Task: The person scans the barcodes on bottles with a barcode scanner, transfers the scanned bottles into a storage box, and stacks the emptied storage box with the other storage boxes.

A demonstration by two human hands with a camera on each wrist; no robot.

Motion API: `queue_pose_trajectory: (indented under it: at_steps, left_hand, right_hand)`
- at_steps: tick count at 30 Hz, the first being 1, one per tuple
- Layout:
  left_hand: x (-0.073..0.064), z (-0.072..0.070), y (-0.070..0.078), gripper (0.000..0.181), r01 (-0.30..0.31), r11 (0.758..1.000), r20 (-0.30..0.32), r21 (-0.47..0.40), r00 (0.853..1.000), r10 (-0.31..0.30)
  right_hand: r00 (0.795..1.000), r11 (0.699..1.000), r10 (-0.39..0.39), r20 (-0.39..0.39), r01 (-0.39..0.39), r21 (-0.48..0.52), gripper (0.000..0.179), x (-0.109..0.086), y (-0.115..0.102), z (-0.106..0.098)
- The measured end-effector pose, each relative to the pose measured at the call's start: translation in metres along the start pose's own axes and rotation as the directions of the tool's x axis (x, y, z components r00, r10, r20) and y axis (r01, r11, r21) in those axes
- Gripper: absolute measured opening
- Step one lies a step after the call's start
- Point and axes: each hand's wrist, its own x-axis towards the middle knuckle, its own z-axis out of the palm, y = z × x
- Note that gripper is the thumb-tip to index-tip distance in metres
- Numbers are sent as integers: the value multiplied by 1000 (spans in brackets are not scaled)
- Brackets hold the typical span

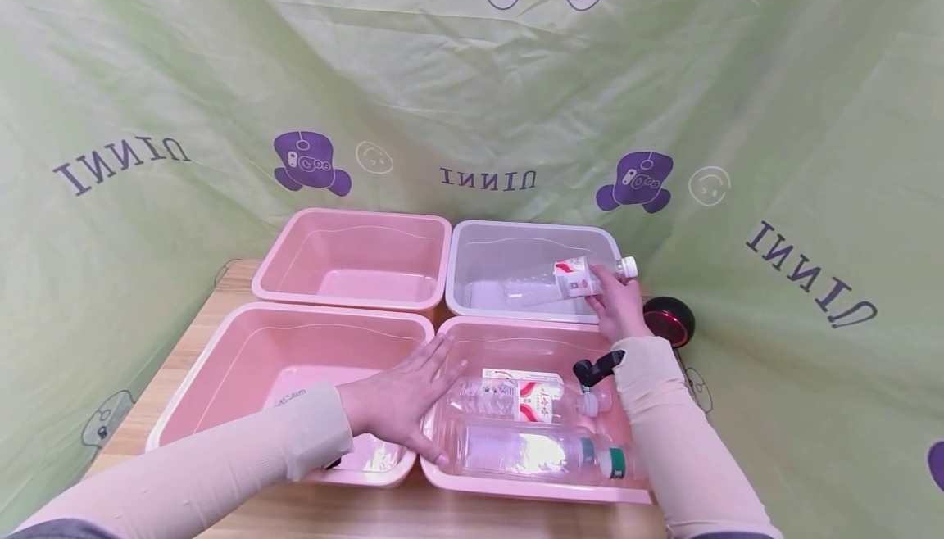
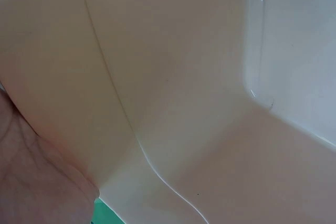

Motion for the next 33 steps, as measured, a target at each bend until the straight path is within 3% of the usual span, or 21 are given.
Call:
queue_pose_trajectory:
  at_steps: [5, 13, 15, 19, 21, 30, 33]
  left_hand:
    - [0, 0, 1, 131, -6, 1000, -6, 3, 1000, 6]
    - [0, -2, 0, 130, -3, 1000, 0, -30, 1000, 3]
    - [0, -1, -1, 130, -2, 1000, -2, -29, 1000, 2]
    - [0, 0, -1, 130, -4, 1000, -5, -12, 1000, 4]
    - [1, 1, 0, 130, -3, 1000, -3, -13, 1000, 3]
    - [0, 0, 0, 129, -2, 1000, -11, -6, 1000, 1]
    - [0, 0, 0, 130, -1, 1000, -10, -5, 1000, 1]
  right_hand:
    - [999, 1000, -9, -36, 8, -27, 29, 4, 5, 9]
    - [1000, 996, -20, 6, 20, -88, 24, 5, 7, 10]
    - [1000, 992, -19, 7, 20, -128, 34, 6, 8, 10]
    - [1000, 978, -6, 14, 8, -208, 75, 8, 10, 7]
    - [1000, 971, -3, 12, 6, -239, 82, 8, 11, 7]
    - [999, 955, -35, 16, 39, -294, 70, 7, 13, 7]
    - [998, 953, -47, 48, 60, -298, 52, 0, 12, 8]
